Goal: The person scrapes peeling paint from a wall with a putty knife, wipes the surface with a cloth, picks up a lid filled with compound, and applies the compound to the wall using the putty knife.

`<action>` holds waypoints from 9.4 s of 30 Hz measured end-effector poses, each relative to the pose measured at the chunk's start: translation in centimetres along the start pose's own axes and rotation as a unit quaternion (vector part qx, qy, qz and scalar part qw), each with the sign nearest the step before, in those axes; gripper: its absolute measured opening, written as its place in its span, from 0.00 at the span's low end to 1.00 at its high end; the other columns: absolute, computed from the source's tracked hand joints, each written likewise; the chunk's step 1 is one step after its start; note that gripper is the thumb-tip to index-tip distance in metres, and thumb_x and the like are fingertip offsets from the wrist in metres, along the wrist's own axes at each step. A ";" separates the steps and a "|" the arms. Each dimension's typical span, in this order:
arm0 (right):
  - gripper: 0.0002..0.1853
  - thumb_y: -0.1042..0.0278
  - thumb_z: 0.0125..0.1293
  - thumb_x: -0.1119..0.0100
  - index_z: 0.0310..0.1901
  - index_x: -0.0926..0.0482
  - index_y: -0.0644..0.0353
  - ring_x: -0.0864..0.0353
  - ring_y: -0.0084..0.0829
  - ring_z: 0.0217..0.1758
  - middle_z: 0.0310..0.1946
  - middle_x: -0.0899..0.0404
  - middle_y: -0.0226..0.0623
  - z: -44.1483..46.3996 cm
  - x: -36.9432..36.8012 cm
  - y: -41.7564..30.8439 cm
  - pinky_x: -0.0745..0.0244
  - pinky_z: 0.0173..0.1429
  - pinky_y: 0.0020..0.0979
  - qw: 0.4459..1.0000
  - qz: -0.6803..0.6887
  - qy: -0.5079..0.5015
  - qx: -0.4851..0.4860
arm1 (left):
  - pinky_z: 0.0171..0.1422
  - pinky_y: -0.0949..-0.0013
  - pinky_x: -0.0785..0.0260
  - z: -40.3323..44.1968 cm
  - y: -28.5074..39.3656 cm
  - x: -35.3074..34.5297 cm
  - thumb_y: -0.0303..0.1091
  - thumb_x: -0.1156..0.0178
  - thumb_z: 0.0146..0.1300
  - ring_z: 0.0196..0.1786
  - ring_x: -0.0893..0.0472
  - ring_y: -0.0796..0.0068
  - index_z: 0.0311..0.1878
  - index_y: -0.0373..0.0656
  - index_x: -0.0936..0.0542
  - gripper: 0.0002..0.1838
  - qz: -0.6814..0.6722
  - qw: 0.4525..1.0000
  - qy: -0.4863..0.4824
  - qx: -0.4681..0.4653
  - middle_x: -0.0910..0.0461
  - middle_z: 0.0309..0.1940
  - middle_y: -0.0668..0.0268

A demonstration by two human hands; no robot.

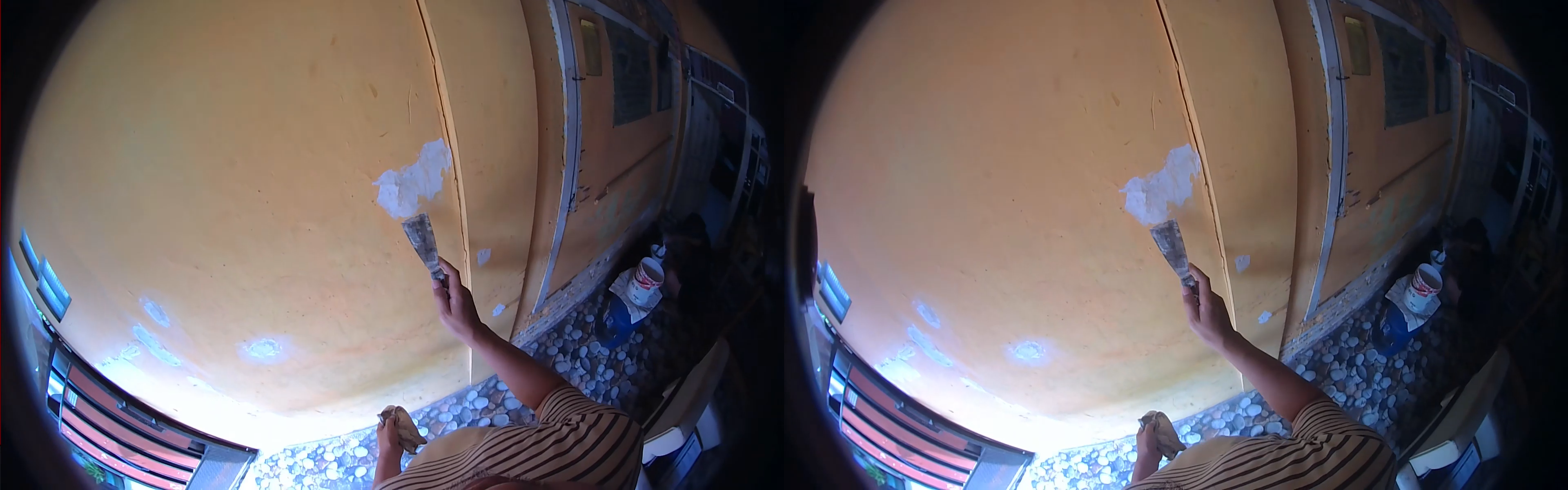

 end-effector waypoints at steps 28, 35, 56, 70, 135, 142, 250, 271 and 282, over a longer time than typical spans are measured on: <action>0.27 0.55 0.69 0.41 0.59 0.36 0.69 0.17 0.38 0.30 0.31 0.19 0.48 -13.4 -8.9 -0.8 0.24 0.35 0.36 0.885 0.090 -0.437 -0.134 | 0.43 0.63 0.22 -1.8 1.1 -1.5 0.36 0.46 0.67 0.40 0.18 0.68 0.55 0.40 0.26 0.16 0.092 0.995 0.012 0.040 0.21 0.41 0.62; 0.27 0.68 0.62 0.40 0.60 0.32 0.77 0.22 0.29 0.19 0.27 0.21 0.46 -6.8 -3.6 -20.9 0.29 0.19 0.29 0.841 -0.077 -0.427 0.324 | 0.41 0.65 0.23 -1.5 0.3 -2.7 0.35 0.45 0.66 0.38 0.18 0.69 0.54 0.40 0.26 0.15 0.075 0.996 0.008 0.037 0.20 0.40 0.63; 0.19 0.66 0.59 0.40 0.47 0.25 0.72 0.21 0.27 0.22 0.24 0.20 0.35 -6.8 -1.4 -25.8 0.28 0.21 0.29 0.826 -0.160 -0.434 0.321 | 0.39 0.67 0.24 -0.2 0.0 -2.4 0.35 0.44 0.66 0.36 0.19 0.71 0.52 0.40 0.24 0.13 0.184 0.980 -0.045 -0.066 0.20 0.37 0.65; 0.14 0.61 0.77 0.53 0.52 0.32 0.64 0.37 0.17 0.19 0.18 0.35 0.26 -1.5 -2.0 -2.2 0.40 0.24 0.27 0.979 0.125 -0.137 -0.090 | 0.39 0.64 0.21 -0.6 -0.7 -0.4 0.35 0.44 0.66 0.37 0.18 0.68 0.52 0.38 0.25 0.15 0.058 0.998 0.017 0.030 0.20 0.40 0.62; 0.18 0.54 0.78 0.57 0.36 0.32 0.60 0.31 0.28 0.18 0.17 0.32 0.33 0.1 -1.6 9.5 0.38 0.25 0.33 0.984 0.129 -0.011 -0.125 | 0.39 0.63 0.22 -1.0 0.5 -0.3 0.36 0.44 0.64 0.36 0.19 0.67 0.53 0.42 0.25 0.15 0.055 0.997 0.041 0.020 0.21 0.37 0.63; 0.17 0.54 0.76 0.52 0.37 0.33 0.61 0.38 0.20 0.19 0.17 0.35 0.28 -5.2 -3.2 8.8 0.43 0.25 0.30 0.984 0.110 -0.114 -0.080 | 0.38 0.65 0.23 -2.1 0.0 0.0 0.34 0.44 0.65 0.37 0.18 0.69 0.52 0.42 0.24 0.13 0.051 0.997 0.065 0.007 0.20 0.38 0.64; 0.19 0.49 0.75 0.53 0.36 0.31 0.59 0.19 0.48 0.26 0.23 0.22 0.44 -4.7 12.0 24.1 0.26 0.28 0.46 0.970 -0.226 -0.038 -0.083 | 0.40 0.67 0.24 -0.8 -2.4 -4.8 0.39 0.42 0.65 0.37 0.19 0.71 0.53 0.39 0.24 0.18 0.208 0.977 0.026 0.042 0.20 0.39 0.63; 0.21 0.47 0.73 0.50 0.34 0.30 0.59 0.19 0.46 0.24 0.20 0.23 0.43 -0.6 14.5 20.7 0.26 0.28 0.44 0.945 -0.315 -0.084 0.020 | 0.40 0.69 0.25 -0.6 -2.2 -6.5 0.36 0.43 0.65 0.37 0.20 0.74 0.52 0.39 0.24 0.16 0.223 0.973 0.018 0.050 0.20 0.38 0.65; 0.19 0.49 0.73 0.49 0.35 0.30 0.59 0.20 0.46 0.24 0.19 0.25 0.42 -0.8 14.2 20.3 0.27 0.27 0.44 0.948 -0.312 -0.054 0.033 | 0.41 0.68 0.25 -0.1 -2.8 -5.4 0.39 0.42 0.65 0.38 0.20 0.73 0.52 0.38 0.24 0.17 0.223 0.973 0.023 0.060 0.20 0.39 0.64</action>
Point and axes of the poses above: each hand's wrist, its own z-axis towards the middle knuckle, its own x-axis out of the back of the hand, y = z × x, the point moved 10 cm from there along z, towards the middle knuckle
